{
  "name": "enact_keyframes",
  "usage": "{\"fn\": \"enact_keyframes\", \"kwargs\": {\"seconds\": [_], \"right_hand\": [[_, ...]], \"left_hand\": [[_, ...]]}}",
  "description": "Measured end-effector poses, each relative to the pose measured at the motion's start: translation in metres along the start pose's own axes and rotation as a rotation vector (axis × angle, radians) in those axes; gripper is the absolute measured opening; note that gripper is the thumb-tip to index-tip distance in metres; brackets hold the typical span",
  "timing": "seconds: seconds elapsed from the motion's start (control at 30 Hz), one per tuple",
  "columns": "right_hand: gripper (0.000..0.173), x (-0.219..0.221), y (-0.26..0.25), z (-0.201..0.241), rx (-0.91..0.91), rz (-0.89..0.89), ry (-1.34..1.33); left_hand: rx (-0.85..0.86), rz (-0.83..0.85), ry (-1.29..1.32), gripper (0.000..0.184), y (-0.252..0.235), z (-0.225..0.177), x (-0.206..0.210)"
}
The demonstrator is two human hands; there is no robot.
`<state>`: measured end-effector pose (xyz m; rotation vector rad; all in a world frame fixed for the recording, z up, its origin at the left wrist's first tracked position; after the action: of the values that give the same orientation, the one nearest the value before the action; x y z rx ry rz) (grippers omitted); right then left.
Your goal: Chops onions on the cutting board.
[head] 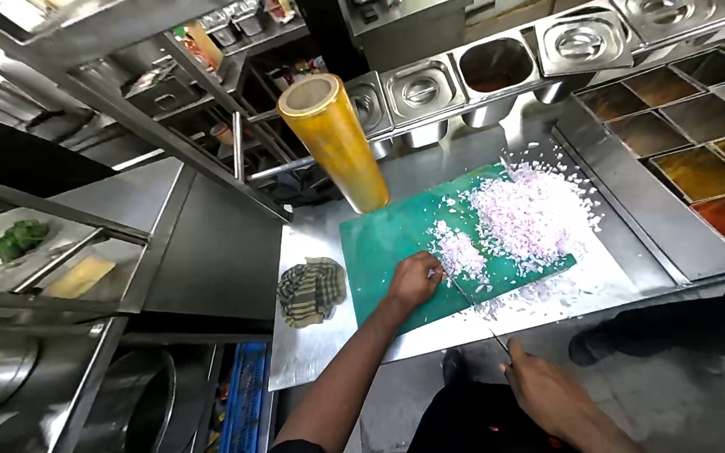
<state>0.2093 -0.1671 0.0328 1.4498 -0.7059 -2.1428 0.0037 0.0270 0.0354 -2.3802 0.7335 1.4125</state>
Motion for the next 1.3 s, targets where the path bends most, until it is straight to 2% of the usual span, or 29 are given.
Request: {"fn": "enact_keyframes", "kwargs": {"seconds": [0.17,0.3,0.47,0.57,0.63,0.73,0.77,0.87,0.93,1.13,1.3], "right_hand": [[0.046,-0.024,0.012,0.01,-0.008,-0.001,0.009],[0.047,-0.001,-0.002,0.0,0.017,0.035,-0.012],[0.045,-0.02,0.01,0.01,-0.006,0.008,0.004],[0.046,0.003,-0.001,0.005,0.023,0.023,-0.012],[0.046,0.009,-0.006,0.003,0.037,0.018,-0.009],[0.047,0.006,-0.005,-0.001,0.044,0.021,-0.01],[0.047,0.004,-0.005,-0.002,0.049,0.025,-0.002],[0.047,0.001,-0.005,-0.002,0.051,0.031,0.014],[0.046,0.002,-0.006,-0.001,0.04,0.017,0.022],[0.045,-0.024,0.016,0.003,0.017,-0.085,0.104],[0.05,-0.009,-0.006,-0.005,0.034,0.021,0.088]], "left_hand": [[0.022,-0.025,0.024,0.012,0.002,0.001,0.002],[0.063,-0.073,0.013,0.011,0.002,0.003,0.003],[0.12,-0.115,0.014,0.01,0.005,0.007,0.007],[0.169,-0.152,0.043,0.011,0.006,0.013,0.008],[0.161,-0.149,0.086,0.019,0.01,0.015,0.006],[0.054,-0.073,0.176,0.049,0.015,0.016,-0.005],[0.013,-0.048,0.186,0.049,0.015,0.017,-0.009],[-0.071,0.037,0.168,0.022,0.011,0.014,-0.014],[-0.135,0.12,0.119,0.014,0.008,0.008,-0.016],[-0.221,0.2,0.049,0.015,0.0,0.0,-0.021],[-0.245,0.264,0.045,0.015,-0.007,-0.004,-0.025]]}}
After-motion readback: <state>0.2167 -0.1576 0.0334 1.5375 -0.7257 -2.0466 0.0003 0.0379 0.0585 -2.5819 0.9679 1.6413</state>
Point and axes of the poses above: each hand's wrist, its own y-axis away from the middle knuckle, its own x-axis out of the palm, z = x × y, the point moved 2 cm from there along -y, towards the middle knuckle, and after that the axes turned 1 degree about y, right-handed, at the moved point
